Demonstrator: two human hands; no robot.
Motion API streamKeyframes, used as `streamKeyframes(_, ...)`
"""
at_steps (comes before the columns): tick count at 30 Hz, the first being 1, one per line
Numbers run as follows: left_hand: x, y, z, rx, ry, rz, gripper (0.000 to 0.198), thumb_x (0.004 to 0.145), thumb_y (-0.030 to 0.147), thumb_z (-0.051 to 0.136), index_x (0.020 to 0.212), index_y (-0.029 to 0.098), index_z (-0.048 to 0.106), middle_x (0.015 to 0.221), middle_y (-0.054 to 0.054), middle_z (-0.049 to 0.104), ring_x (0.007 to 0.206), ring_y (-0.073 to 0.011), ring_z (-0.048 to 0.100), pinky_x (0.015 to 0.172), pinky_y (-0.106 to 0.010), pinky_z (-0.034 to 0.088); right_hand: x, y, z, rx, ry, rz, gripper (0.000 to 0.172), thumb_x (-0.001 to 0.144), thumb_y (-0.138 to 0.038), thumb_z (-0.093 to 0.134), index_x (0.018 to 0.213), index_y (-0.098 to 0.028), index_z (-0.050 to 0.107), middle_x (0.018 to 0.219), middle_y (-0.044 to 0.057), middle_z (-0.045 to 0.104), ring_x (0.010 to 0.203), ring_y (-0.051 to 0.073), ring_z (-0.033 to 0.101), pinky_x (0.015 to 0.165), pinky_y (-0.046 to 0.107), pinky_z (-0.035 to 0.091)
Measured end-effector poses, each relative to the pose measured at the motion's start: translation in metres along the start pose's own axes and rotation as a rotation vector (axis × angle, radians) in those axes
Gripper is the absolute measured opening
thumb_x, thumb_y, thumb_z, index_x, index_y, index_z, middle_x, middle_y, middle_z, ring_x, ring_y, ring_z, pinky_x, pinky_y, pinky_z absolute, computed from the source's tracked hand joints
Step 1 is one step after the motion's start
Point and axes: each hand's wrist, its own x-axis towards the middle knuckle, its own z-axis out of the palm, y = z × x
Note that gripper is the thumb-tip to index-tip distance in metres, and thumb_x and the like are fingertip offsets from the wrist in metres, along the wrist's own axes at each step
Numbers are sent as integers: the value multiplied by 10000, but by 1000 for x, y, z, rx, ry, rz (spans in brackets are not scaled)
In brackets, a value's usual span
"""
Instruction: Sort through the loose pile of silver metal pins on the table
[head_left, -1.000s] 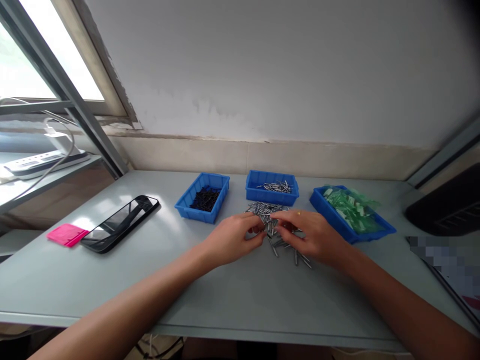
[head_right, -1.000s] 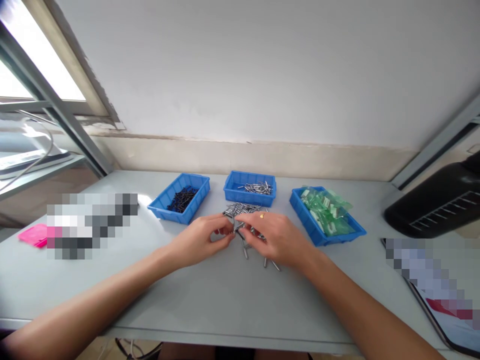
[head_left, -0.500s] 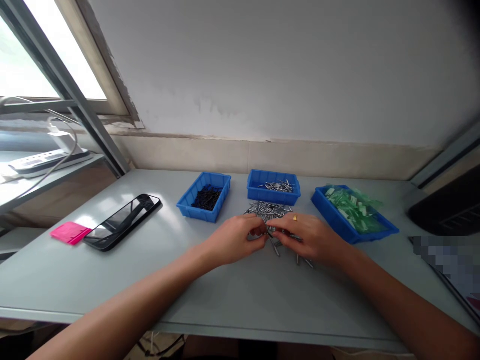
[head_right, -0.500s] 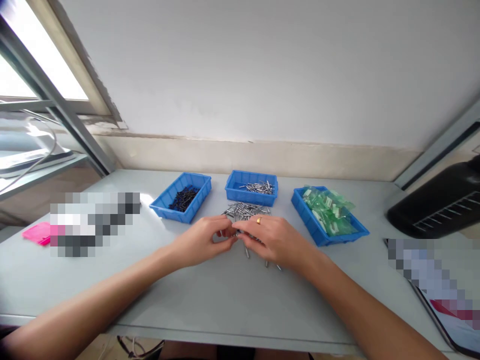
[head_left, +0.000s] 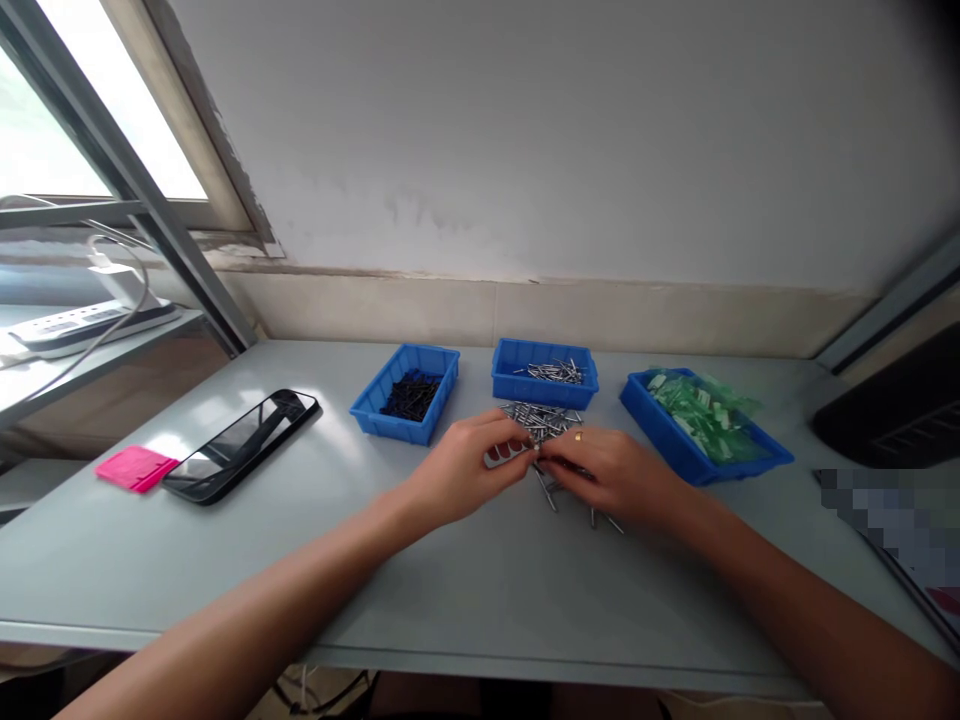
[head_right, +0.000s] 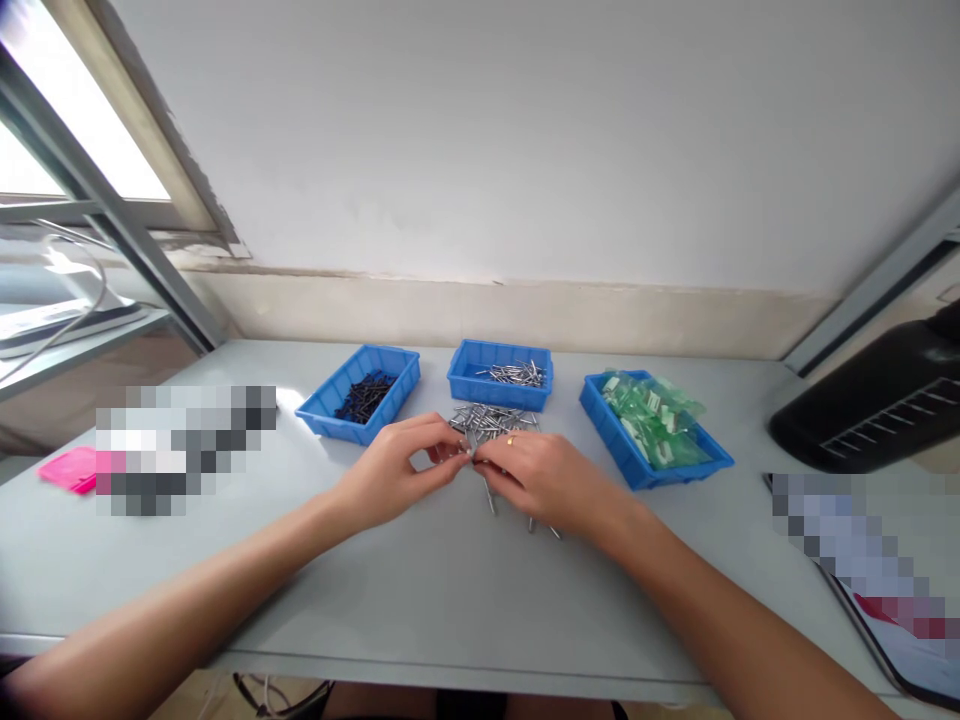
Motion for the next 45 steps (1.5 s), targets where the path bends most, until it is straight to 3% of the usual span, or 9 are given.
streamKeyframes(4, 0, 2, 0, -33, -30, -11, 107, 832, 229, 535, 837, 154, 611, 803, -28, 588, 685, -106, 551, 643, -228, 486, 0, -2, 0, -3, -22, -24, 185, 915, -237, 418, 880, -176, 590, 775, 37, 649, 713, 154, 598, 636, 270, 432)
streamKeyframes(10, 0, 3, 0, -39, -88, -108, 43, 810, 176, 505, 811, 166, 548, 761, 2, 618, 656, -104, 568, 613, -227, 481, -1, -2, -5, 6, 152, 24, 230, 899, -237, 452, 1106, -182, 537, 823, 33, 653, 712, 139, 598, 658, 260, 456)
streamKeyframes(13, -1, 3, 0, 13, -119, -96, 39, 800, 185, 515, 797, 165, 549, 708, 8, 599, 633, -108, 554, 597, -230, 467, -1, -2, -5, 6, 128, -29, 258, 902, -225, 436, 1141, -190, 528, 852, 41, 655, 748, 149, 603, 673, 271, 464)
streamKeyframes(17, -1, 2, 0, 49, -87, -49, 82, 808, 186, 519, 848, 167, 588, 759, -7, 610, 691, -120, 553, 627, -235, 461, 0, -1, -3, -6, 98, -47, 212, 908, -225, 421, 1047, -192, 578, 835, 42, 664, 748, 160, 607, 673, 288, 464)
streamKeyframes(23, 0, -1, -1, 58, -19, -31, 137, 846, 261, 521, 854, 165, 619, 734, -13, 584, 664, -118, 530, 607, -230, 447, 0, 2, -3, -25, 117, 45, 169, 904, -241, 434, 969, -188, 581, 774, 31, 655, 692, 153, 598, 626, 273, 444)
streamKeyframes(33, 1, -3, -3, 109, 42, -32, 182, 896, 254, 457, 872, 161, 612, 785, -24, 608, 671, -116, 539, 630, -232, 440, 0, 3, -7, -7, 124, 200, 135, 890, -232, 455, 991, -207, 541, 840, 11, 645, 712, 142, 594, 641, 266, 454)
streamKeyframes(36, 2, -3, -3, 122, 67, -39, 181, 902, 250, 451, 876, 164, 607, 796, -24, 621, 673, -118, 541, 627, -233, 436, 0, 1, -9, 27, 108, 172, 172, 882, -227, 468, 1045, -201, 515, 917, 28, 626, 716, 134, 593, 662, 265, 474)
streamKeyframes(41, 3, -3, -3, 129, 66, -53, 170, 899, 246, 460, 866, 166, 607, 780, -11, 633, 655, -113, 544, 617, -227, 433, 0, 2, -9, 32, 48, 50, 166, 877, -218, 467, 1020, -198, 548, 974, 67, 601, 890, 180, 579, 759, 309, 487)
streamKeyframes(45, 3, -5, -2, 163, 63, -62, 186, 902, 270, 452, 923, 179, 613, 840, -20, 655, 731, -140, 575, 662, -254, 455, 0, 1, -12, 153, 60, 62, 114, 856, -225, 507, 945, -201, 573, 928, 49, 600, 825, 152, 576, 719, 279, 488)
